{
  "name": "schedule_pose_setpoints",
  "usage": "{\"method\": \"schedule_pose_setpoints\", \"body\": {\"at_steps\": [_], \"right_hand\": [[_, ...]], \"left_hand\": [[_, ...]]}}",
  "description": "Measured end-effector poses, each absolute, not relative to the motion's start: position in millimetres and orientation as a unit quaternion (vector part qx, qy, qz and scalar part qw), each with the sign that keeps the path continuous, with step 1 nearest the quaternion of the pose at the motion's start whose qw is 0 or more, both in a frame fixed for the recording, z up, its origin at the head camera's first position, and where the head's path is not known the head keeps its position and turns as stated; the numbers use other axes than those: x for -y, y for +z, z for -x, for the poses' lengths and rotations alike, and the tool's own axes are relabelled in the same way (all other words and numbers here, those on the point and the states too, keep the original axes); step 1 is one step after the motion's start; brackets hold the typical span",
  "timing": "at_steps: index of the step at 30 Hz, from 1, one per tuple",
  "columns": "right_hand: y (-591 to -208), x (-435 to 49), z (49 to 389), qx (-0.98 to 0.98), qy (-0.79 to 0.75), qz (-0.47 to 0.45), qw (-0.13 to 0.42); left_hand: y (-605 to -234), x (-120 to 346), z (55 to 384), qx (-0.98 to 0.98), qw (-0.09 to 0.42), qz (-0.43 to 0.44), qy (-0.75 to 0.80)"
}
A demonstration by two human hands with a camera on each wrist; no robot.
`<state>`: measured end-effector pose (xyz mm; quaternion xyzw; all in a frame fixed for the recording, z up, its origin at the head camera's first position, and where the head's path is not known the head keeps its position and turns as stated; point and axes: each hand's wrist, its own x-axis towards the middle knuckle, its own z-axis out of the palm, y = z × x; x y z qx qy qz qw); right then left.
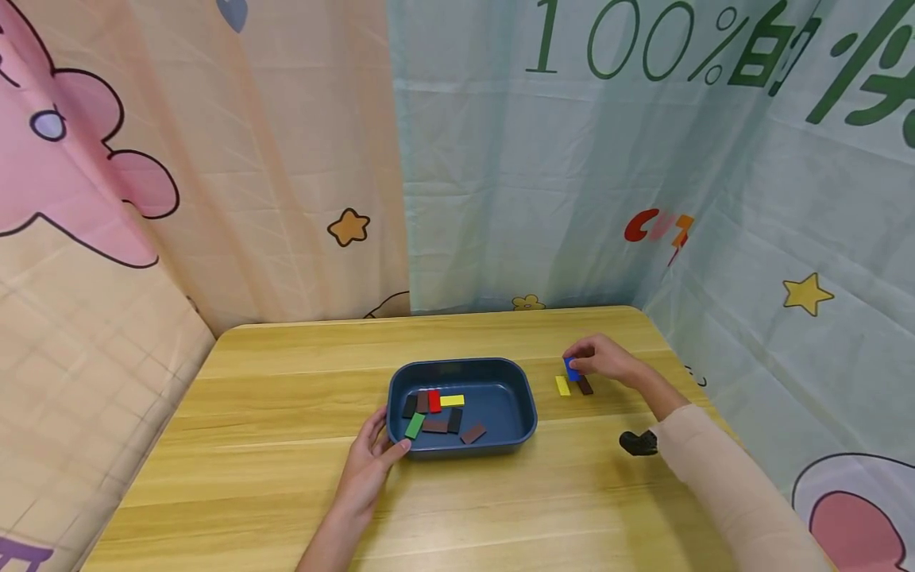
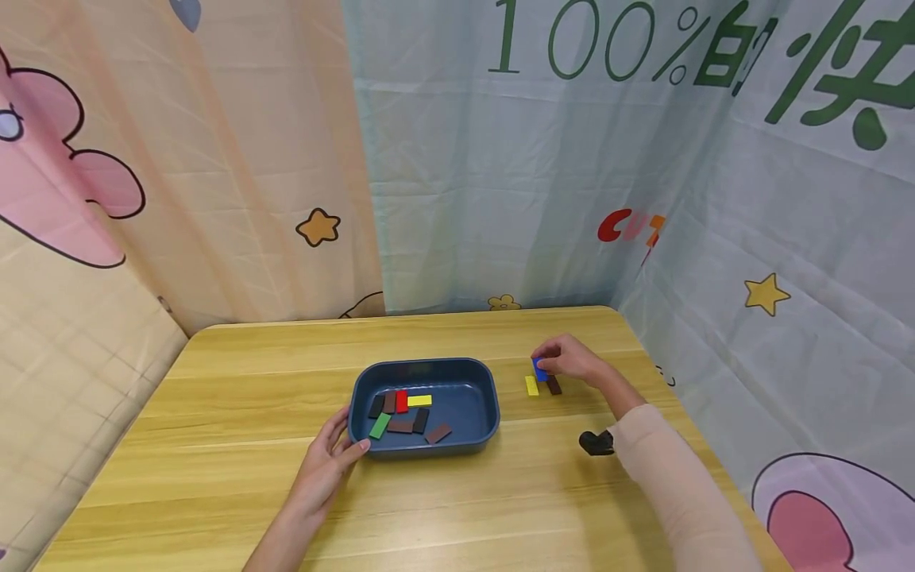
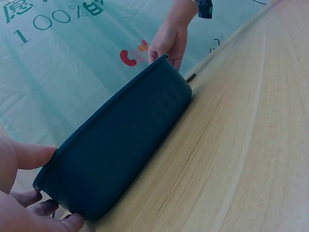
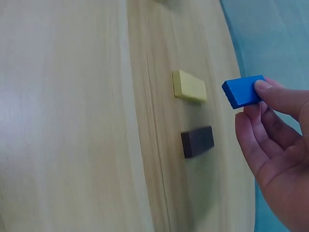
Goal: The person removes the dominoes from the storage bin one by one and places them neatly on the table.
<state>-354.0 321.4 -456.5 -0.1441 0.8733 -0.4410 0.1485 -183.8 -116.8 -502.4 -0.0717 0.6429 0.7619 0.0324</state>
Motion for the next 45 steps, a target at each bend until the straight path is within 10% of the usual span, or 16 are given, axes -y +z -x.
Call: {"method": "schedule_pose_setpoints", "body": {"at_steps": [45], "right_hand": [[-491.6,-365.0,343.4,-0.937,-0.324,0.094,0.084]], "left_hand": [[-504.9,118.4,183.5,-0.647,0.039,0.079,0.757]]}}
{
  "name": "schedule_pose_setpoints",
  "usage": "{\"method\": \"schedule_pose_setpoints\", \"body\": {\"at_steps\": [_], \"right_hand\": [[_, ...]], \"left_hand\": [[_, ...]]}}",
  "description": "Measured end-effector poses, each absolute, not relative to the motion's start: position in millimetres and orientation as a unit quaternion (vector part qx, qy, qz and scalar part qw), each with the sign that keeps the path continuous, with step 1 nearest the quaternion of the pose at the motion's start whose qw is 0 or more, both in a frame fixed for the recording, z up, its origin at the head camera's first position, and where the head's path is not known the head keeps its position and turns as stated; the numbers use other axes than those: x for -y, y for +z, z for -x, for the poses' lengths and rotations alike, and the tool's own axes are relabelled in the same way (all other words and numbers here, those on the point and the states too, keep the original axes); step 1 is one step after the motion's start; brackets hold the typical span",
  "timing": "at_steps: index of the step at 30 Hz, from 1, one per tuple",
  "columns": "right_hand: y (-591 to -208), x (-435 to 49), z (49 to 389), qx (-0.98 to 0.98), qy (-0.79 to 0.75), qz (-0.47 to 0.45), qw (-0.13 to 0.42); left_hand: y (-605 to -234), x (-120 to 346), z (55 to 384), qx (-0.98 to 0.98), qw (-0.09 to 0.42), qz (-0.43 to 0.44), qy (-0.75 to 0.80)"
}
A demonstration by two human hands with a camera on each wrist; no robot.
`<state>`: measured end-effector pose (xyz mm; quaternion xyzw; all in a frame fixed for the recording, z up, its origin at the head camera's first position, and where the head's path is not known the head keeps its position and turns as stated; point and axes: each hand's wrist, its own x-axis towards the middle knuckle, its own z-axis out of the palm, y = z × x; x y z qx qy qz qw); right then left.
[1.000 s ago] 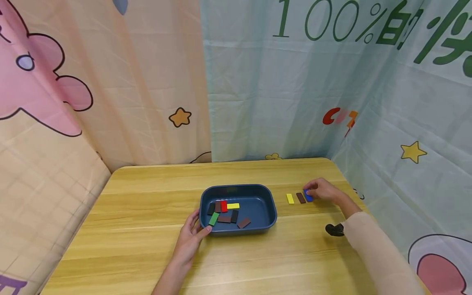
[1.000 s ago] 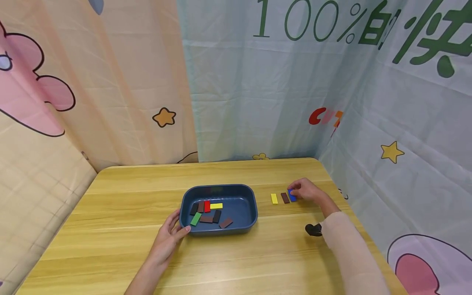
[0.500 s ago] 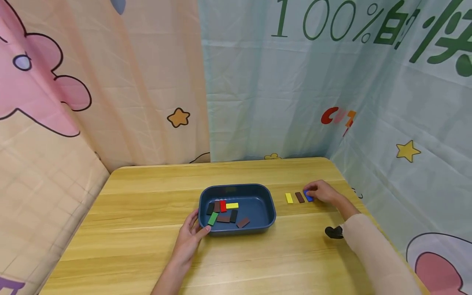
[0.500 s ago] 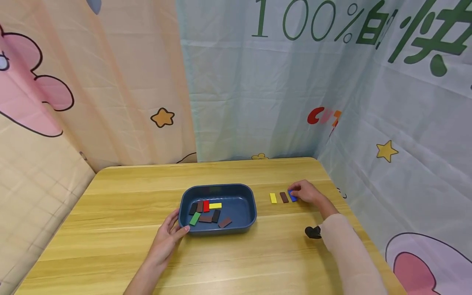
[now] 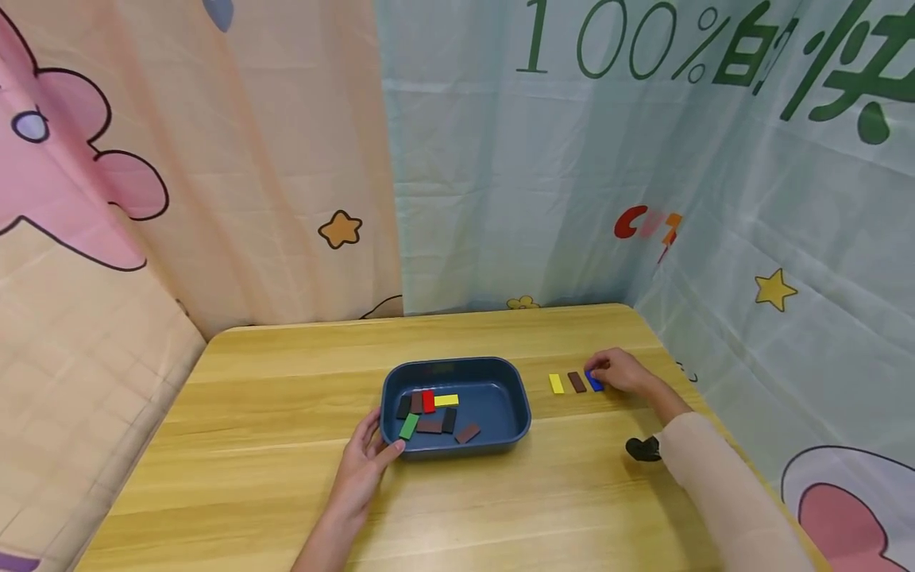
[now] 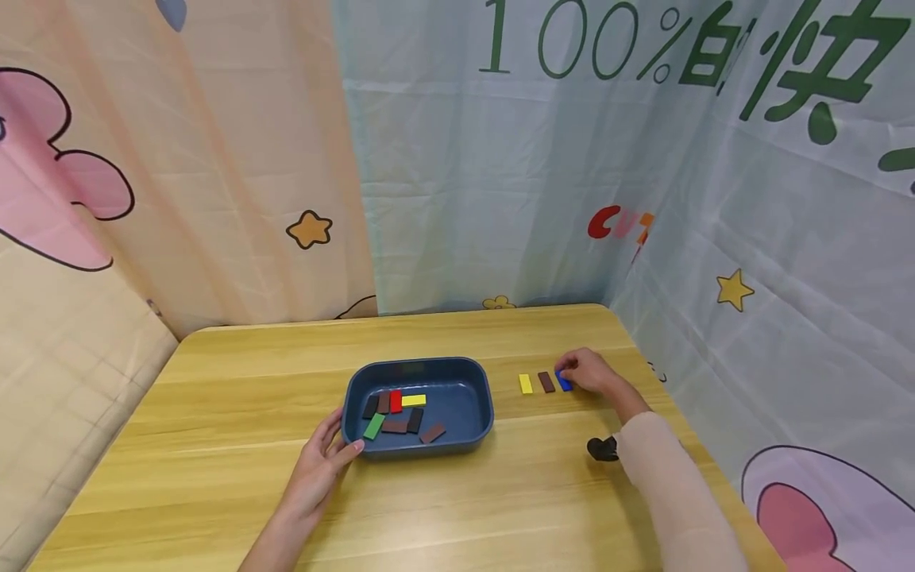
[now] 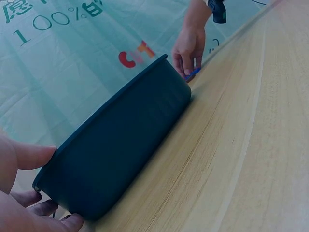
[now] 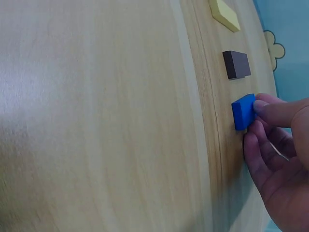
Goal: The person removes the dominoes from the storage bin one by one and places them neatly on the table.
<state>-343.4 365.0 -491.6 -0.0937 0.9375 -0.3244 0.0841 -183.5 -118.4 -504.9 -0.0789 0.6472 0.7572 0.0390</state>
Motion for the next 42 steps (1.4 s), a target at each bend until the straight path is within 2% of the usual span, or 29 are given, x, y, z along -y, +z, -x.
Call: {"method": "schedule_pose_setpoints", "body": {"at_steps": [10,20,33,42], "right_hand": [[-475.8,-353.2,348.0,-0.934,-0.335,0.102,0.065],[-455.5,-311.5,348.0,-0.912,-0.373,0.151,0.078],[-442.3,-280.0,353.5,-0.896,-0.393,0.181,0.099],[-424.8,-234.5,348.4,-0.878,-0.383,0.263,0.117]], "left_hand": [[-504.4,115.1,184.8,-0.640,0.036,0.063,0.764],[-503.1,118.5,183.4,-0.642,0.036,0.070,0.762],[-500.7,120.1,181.0,-0.645,0.034,0.069,0.760],[-500.2,118.0,182.0,-0.645,0.032,0.069,0.760]]}}
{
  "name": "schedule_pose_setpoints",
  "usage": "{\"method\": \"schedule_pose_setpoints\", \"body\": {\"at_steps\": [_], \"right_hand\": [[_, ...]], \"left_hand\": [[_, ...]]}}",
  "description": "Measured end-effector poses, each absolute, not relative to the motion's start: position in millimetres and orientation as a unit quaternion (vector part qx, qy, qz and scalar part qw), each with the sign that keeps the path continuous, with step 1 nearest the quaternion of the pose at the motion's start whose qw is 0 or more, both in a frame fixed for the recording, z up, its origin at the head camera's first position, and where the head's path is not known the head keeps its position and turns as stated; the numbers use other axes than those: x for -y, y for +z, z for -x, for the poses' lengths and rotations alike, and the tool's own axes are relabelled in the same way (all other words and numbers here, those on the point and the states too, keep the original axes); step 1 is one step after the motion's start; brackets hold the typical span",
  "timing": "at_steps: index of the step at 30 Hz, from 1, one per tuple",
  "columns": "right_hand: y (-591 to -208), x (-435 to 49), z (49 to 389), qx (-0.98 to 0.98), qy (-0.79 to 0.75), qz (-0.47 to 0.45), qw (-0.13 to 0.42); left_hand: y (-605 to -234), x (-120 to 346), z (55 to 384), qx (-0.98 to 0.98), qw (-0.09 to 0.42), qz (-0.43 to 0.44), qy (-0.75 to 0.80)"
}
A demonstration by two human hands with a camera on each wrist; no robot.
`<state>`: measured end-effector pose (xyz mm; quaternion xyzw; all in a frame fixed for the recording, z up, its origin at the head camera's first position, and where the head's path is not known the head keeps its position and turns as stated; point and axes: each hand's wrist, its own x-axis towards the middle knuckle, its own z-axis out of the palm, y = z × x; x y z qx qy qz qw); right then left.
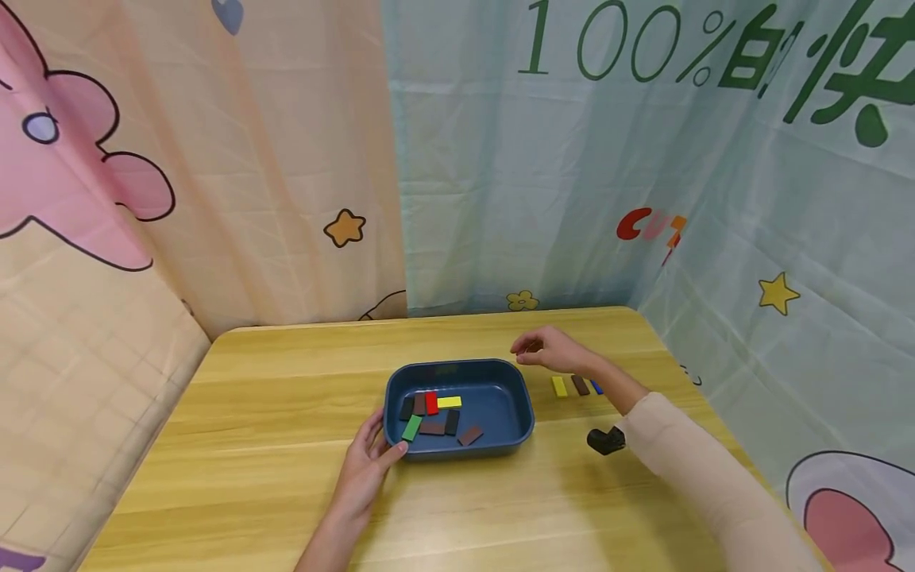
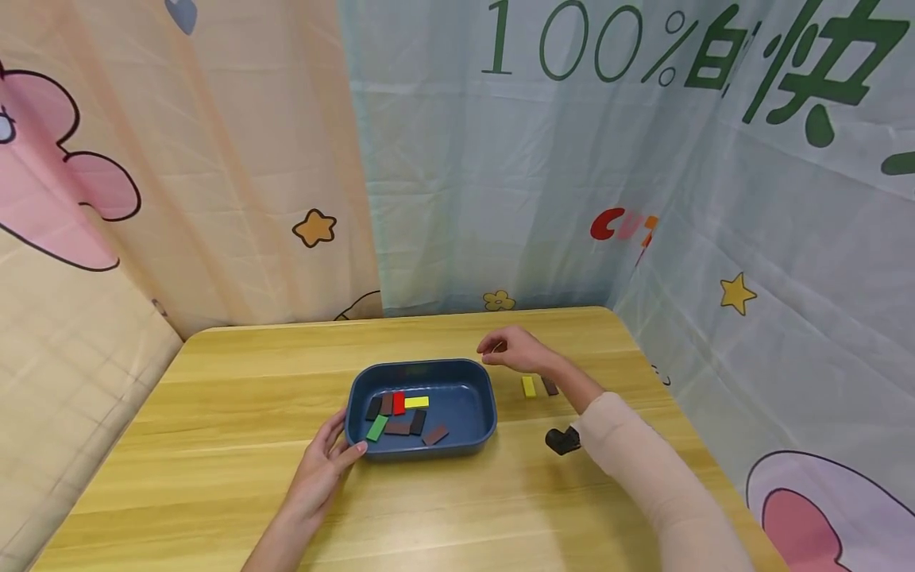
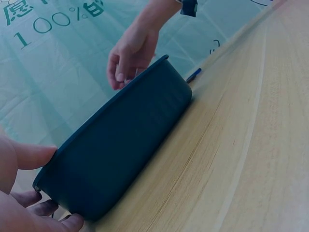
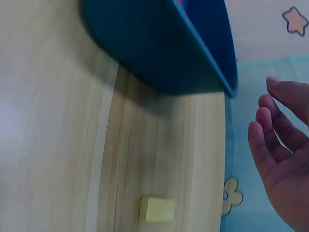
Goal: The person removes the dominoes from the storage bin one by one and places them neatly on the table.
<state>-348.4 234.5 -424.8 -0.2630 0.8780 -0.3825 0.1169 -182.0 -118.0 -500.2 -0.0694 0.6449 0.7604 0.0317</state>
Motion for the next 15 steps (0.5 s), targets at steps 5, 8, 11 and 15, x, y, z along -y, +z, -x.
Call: {"method": "schedule_pose_setpoints", "body": {"at_steps": [5,8,11,15], "right_hand": [[-422.9,-212.7,345.8,-0.872,-0.376,0.285,0.129],[-424.7,-203.3,345.0,-0.870,-0.369,0.297,0.137],[-428.0,-195.9,344.8,-0.864,-0.367,0.313,0.143],[-431.6,-186.9,342.2,-0.858,-0.366,0.326,0.154]], "left_hand": [[-500.2,118.8,182.1,-0.643,0.035,0.069,0.762],[-500.3,119.0,181.6,-0.642,0.037,0.071,0.762],[-501.4,118.7,181.7,-0.644,0.036,0.075,0.760],[-503.5,117.9,182.7,-0.647,0.034,0.076,0.758]]}}
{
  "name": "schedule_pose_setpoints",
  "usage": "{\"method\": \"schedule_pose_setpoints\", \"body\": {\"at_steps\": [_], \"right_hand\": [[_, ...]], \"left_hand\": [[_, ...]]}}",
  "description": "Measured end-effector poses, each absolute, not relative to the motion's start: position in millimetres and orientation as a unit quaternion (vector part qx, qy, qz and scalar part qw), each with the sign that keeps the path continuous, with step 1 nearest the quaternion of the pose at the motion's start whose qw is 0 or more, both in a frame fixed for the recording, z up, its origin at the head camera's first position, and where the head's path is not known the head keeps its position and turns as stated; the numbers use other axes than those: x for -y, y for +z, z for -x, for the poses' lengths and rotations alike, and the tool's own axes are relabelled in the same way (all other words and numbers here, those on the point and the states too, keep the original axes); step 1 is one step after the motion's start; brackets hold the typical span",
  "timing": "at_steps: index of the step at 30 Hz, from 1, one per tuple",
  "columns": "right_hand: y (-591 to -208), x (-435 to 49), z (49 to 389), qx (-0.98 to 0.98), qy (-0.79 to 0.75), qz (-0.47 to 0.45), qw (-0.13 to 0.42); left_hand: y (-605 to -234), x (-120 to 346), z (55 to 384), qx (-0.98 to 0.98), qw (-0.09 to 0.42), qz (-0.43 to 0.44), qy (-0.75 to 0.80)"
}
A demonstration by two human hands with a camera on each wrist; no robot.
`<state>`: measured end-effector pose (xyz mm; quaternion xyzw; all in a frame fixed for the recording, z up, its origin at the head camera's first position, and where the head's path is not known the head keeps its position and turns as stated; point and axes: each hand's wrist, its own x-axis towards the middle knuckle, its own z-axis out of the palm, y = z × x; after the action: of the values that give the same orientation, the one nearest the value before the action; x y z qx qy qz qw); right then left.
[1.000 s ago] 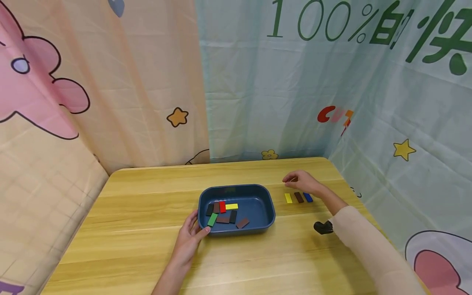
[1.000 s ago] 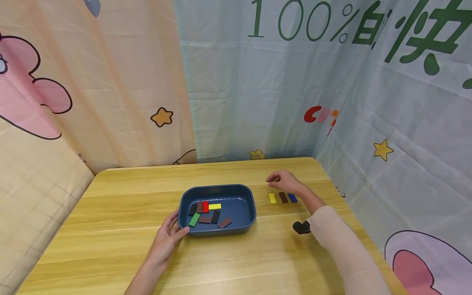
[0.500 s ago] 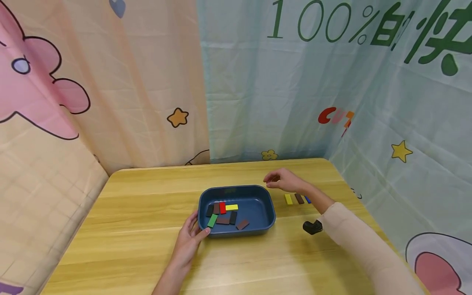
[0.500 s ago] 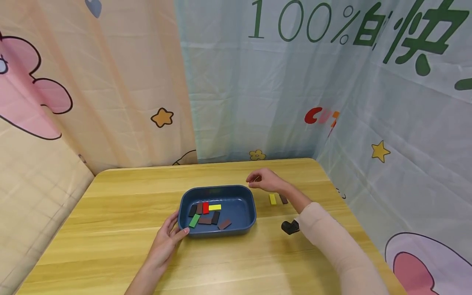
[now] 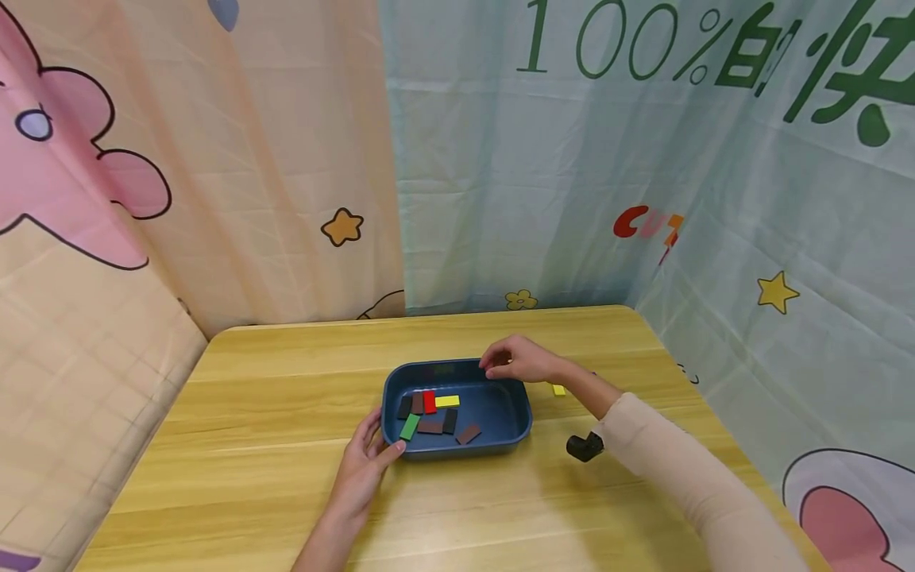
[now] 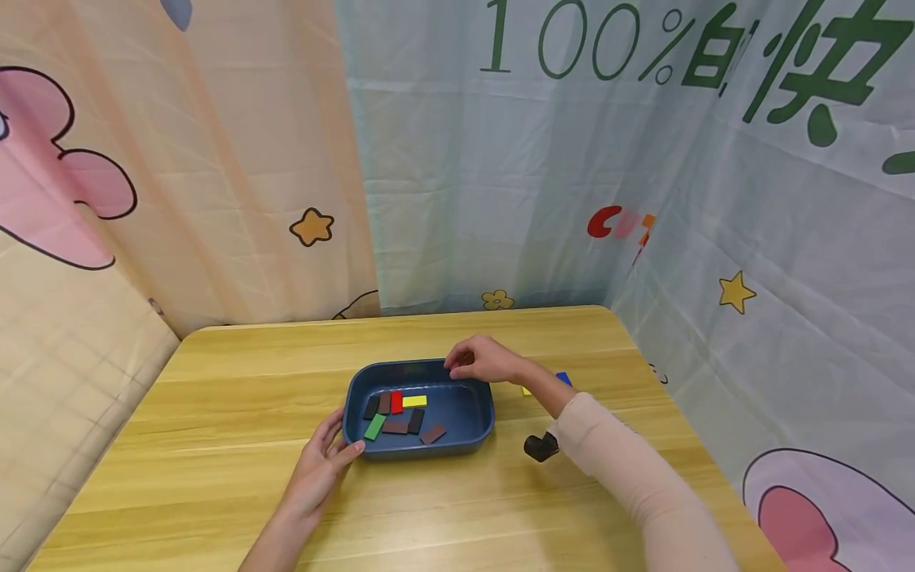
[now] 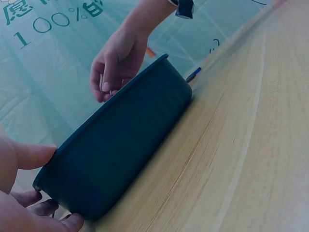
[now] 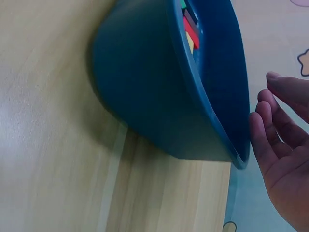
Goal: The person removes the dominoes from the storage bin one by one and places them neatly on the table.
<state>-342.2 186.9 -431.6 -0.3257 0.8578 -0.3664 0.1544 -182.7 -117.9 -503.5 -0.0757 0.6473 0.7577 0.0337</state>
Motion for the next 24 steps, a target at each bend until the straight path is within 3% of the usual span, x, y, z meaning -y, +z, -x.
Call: {"method": "schedule_pose_setpoints", "body": {"at_steps": [24], "right_hand": [[-457.9,-146.6,338.6,-0.836,-0.292,0.407,0.224]], "left_hand": [[-500.1,115.8,189.6,-0.644,0.035,0.081,0.760]]}}
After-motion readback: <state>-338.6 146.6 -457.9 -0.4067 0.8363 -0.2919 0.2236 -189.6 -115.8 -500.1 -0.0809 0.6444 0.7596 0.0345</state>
